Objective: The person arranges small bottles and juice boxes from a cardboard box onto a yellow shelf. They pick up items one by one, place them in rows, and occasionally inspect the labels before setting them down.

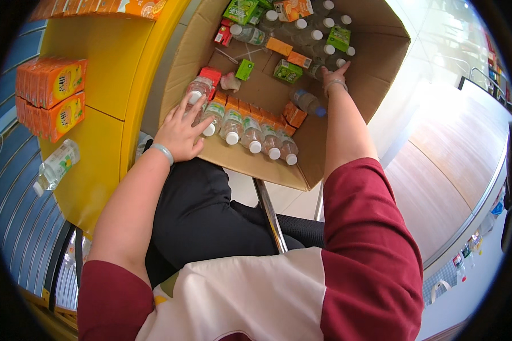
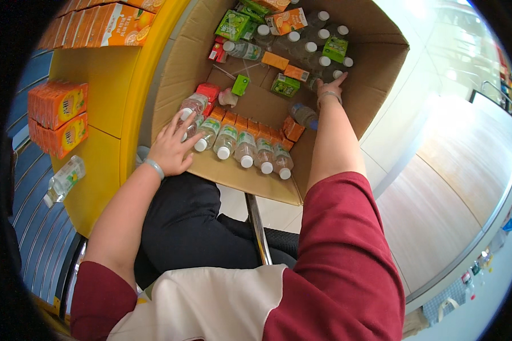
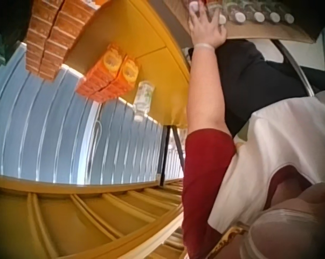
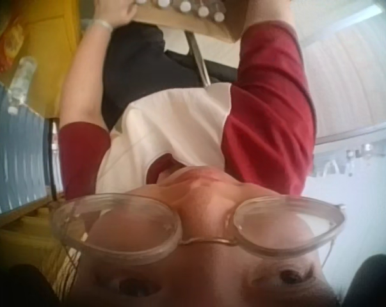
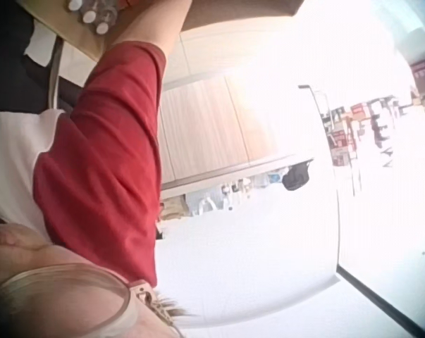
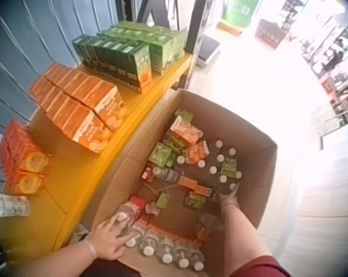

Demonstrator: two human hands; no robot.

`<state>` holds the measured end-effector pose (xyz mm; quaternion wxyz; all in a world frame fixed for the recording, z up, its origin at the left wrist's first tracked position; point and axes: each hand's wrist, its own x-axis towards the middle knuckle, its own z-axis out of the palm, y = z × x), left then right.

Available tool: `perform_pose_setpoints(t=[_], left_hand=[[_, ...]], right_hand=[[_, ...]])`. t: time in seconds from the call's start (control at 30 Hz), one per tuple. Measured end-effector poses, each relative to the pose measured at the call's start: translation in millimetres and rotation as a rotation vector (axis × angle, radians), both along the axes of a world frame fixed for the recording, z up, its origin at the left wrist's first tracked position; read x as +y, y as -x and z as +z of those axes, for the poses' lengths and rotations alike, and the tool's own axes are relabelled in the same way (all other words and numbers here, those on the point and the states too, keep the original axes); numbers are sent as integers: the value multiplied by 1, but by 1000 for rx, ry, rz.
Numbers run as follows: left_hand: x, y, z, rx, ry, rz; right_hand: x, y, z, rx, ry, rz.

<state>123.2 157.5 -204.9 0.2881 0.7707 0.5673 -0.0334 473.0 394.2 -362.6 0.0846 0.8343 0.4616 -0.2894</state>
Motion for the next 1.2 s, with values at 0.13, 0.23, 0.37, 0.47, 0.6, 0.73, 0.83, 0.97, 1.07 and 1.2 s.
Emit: perform_pose_setpoints(t=[0.13,0.23,0.37,0.47,0.6,0.73,0.83,0.97,1.07,1.2], left_hand=[[1,1,0,4,1,-2],[3,1,1,-7,15,2],[2,0,1,3,35,9],[3,0,1,5,37,6],[3,0,0,5,36,6],[2,0,0,-9,31,14],[3,0,0,-8,38,13],[2,1,2,-9,29,18],[0,1,2,-11,15,27],[-1,3,1,-14,7,23]], right_hand=[[11,15,-8,-49,27,-107],[19,16,-18,-58,-8,-183],[18,19,-21,-100,-55,-152],[16,13,-26,-138,-78,-75],[17,-1,-26,-59,-148,1],[11,9,-1,-158,-48,111],[-6,11,20,-195,-121,151],[-36,17,83,-227,-224,247],[-64,24,119,-225,-365,337],[-90,42,137,-142,-451,522]])
